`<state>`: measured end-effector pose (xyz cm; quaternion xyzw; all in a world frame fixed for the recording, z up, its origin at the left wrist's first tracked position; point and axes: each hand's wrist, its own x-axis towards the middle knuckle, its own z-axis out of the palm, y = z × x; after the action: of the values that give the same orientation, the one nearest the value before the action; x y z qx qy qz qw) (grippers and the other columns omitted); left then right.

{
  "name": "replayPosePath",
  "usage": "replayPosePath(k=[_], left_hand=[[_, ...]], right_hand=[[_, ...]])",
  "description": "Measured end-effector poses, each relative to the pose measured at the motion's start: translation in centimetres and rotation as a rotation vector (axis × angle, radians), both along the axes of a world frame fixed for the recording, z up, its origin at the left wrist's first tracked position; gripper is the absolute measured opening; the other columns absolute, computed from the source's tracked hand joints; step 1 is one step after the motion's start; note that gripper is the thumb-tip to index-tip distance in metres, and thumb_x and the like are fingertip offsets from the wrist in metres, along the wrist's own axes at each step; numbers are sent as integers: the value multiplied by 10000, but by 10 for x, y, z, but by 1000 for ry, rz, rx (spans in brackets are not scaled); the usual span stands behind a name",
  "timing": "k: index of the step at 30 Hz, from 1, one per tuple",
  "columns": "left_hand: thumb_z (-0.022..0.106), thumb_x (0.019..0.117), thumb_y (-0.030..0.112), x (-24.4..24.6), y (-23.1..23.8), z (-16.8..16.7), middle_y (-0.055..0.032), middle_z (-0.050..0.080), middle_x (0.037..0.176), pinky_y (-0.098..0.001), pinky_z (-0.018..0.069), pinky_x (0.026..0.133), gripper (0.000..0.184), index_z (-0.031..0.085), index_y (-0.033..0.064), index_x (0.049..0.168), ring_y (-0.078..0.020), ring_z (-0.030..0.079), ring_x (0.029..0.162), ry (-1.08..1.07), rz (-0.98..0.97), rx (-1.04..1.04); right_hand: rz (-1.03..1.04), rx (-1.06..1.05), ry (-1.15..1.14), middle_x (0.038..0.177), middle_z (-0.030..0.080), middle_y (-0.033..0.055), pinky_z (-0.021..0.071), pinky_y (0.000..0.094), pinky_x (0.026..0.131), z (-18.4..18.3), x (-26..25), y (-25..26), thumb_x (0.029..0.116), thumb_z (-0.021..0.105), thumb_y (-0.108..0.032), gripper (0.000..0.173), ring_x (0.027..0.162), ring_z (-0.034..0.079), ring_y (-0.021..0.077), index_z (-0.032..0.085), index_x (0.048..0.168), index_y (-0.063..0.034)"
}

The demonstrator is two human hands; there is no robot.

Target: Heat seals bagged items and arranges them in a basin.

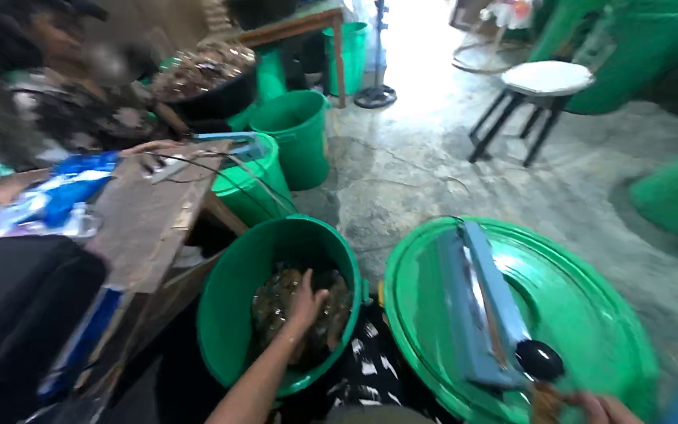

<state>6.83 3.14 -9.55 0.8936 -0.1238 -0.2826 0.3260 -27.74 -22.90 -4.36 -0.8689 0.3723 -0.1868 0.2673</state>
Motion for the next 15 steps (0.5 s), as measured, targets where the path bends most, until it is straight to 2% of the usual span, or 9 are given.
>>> replayPosePath(k=[1, 2, 4, 5, 7, 9, 10, 13, 15], left_hand=[[573, 1040, 270, -7, -8, 13, -290, 423, 1520, -560, 407, 1121, 718, 197, 42, 1608, -425, 485, 1365, -12, -77, 3], [552, 1051, 237, -20, -19, 23, -265, 451, 1509, -519, 414, 1124, 642, 263, 40, 1589, -383, 501, 1361, 22, -153, -46], [495, 1066, 173, -56, -47, 37, -197, 590, 1375, -432, 496, 1033, 474, 399, 30, 1508, -276, 614, 1224, 276, -293, -229], [477, 1060, 178, -77, -61, 40, -175, 618, 1337, -414, 525, 994, 483, 381, 32, 1510, -249, 643, 1175, 483, -374, -319], [536, 1007, 235, -118, -85, 38, -163, 603, 1370, -417, 531, 986, 669, 232, 75, 1581, -237, 642, 1183, 817, -561, -439], [600, 960, 238, -143, -105, 35, -149, 535, 1411, -364, 511, 1004, 834, 93, 88, 1604, -171, 607, 1191, 952, -704, -508], [623, 953, 200, -152, -112, 33, -144, 518, 1406, -355, 531, 980, 840, 95, 99, 1598, -163, 615, 1159, 998, -668, -536], [631, 953, 118, -165, -127, 31, -191, 532, 1339, -409, 613, 735, 888, 34, 189, 1606, -246, 692, 945, 969, -436, -543], [665, 955, 129, -162, -133, 28, -216, 497, 1382, -413, 613, 733, 977, -43, 214, 1622, -258, 687, 982, 841, -411, -538]], right_hand=[[-19, 66, -51, 909, 690, 305, 559, 494, 811, -2, 0, 1, 1073, 436, -108, 375, 835, 698, 365, 680, 996, 166], [-73, 150, -121, 840, 671, 254, 553, 441, 730, -2, 0, 6, 1064, 440, -109, 369, 739, 656, 286, 679, 983, 161], [-259, 427, -295, 731, 591, 4, 492, 206, 577, 1, 12, 20, 1059, 426, -139, 316, 597, 535, 22, 658, 947, 45], [-348, 606, -406, 657, 561, -87, 447, 142, 487, 2, 20, 27, 1075, 397, -146, 295, 510, 489, -42, 621, 916, -38], [-451, 971, -605, 623, 569, -101, 434, 144, 445, 3, 32, 38, 1115, 307, -174, 339, 465, 477, -31, 588, 943, -94], [-453, 1251, -761, 689, 655, -21, 561, 222, 545, -11, 38, 46, 1128, 261, -237, 398, 555, 613, 48, 600, 994, -76], [-450, 1316, -780, 709, 657, -3, 576, 246, 581, -17, 39, 49, 1129, 253, -261, 410, 587, 628, 69, 594, 1002, -71], [-453, 1184, -731, 670, 611, -42, 514, 184, 511, -19, 41, 51, 1128, 281, -224, 369, 518, 557, 19, 581, 978, -71], [-383, 1031, -633, 708, 583, -67, 440, 151, 477, -20, 38, 44, 1110, 313, -180, 288, 498, 477, -10, 559, 1010, -70]])
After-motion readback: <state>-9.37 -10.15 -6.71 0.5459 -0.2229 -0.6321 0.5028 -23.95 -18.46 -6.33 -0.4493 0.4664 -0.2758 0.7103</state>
